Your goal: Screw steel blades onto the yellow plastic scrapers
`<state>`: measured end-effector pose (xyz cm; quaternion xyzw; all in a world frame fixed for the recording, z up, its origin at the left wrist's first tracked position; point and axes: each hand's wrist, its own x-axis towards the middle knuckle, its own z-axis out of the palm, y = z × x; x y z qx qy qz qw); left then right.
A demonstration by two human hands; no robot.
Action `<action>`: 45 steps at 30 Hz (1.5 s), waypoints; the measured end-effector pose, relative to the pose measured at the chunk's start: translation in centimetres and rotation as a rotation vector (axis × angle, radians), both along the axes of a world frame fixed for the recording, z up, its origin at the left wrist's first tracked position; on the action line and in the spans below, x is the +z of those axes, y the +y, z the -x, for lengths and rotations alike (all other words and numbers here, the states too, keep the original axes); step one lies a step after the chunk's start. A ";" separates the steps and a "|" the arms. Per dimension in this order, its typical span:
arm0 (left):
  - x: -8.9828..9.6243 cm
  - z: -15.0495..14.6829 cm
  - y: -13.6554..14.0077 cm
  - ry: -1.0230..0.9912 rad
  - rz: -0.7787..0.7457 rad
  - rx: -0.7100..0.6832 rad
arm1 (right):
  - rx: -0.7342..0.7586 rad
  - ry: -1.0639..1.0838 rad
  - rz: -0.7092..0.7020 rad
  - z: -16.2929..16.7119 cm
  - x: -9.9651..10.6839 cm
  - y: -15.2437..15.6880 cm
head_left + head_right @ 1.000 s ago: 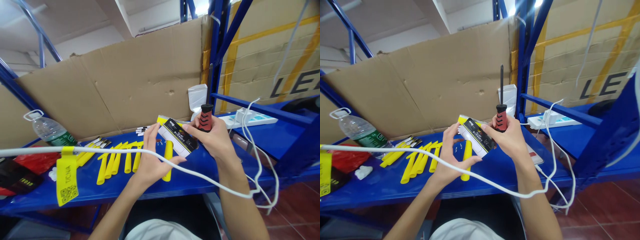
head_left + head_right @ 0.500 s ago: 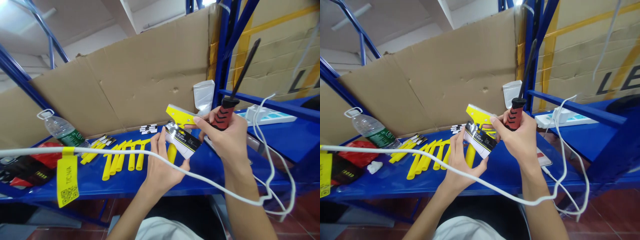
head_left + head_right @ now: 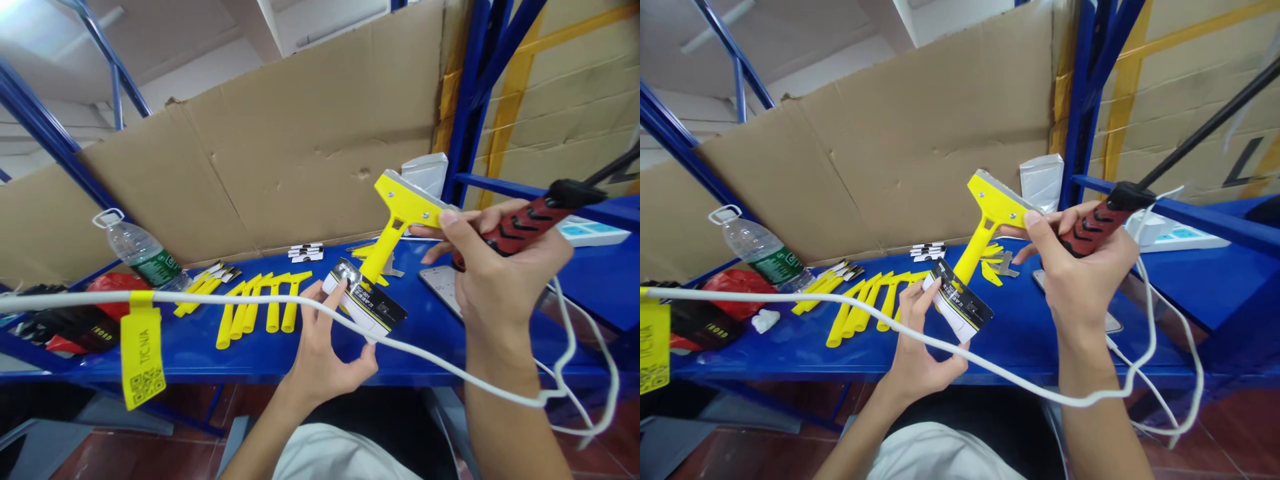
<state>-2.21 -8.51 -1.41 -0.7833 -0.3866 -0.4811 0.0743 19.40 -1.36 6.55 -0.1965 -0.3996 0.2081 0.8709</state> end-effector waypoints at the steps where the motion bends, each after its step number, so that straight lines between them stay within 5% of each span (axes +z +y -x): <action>1: -0.1 0.3 -0.1 0.006 -0.011 -0.001 | -0.015 0.017 -0.011 0.1 0.1 0.0; 9: 1.0 5.2 1.2 0.034 -0.056 0.021 | -0.199 0.138 -0.143 -0.2 0.6 0.4; 15: 6.1 9.9 13.0 -0.264 0.267 -0.157 | -0.159 0.046 -0.095 0.1 0.2 0.5; 19: 8.0 11.0 20.7 -0.239 0.565 0.019 | -0.155 -0.053 -0.057 0.2 -0.2 0.5; 23: 7.9 11.8 23.4 -0.089 0.668 0.159 | -0.120 -0.141 0.075 -0.2 -0.4 0.6; 27: 7.6 11.7 22.5 0.050 0.614 0.281 | -0.066 -0.252 0.189 -0.6 -1.0 1.1; 31: 8.3 8.5 18.0 0.090 0.356 0.298 | 0.008 -0.392 0.308 -0.5 -1.5 1.4; 34: 9.2 4.1 12.0 0.140 -0.171 0.059 | 0.063 -0.467 0.382 -0.3 -1.1 1.1; 37: 9.5 -0.6 6.4 0.420 -0.380 -0.182 | 0.058 -0.466 0.386 -0.5 -0.6 0.7; 40: 8.3 -3.8 3.9 0.557 -0.297 -0.215 | 0.067 -0.472 0.369 -1.2 -0.4 0.5; 45: 5.6 -5.4 3.7 0.473 -0.183 -0.161 | 0.137 -0.504 0.368 -1.6 -0.6 0.6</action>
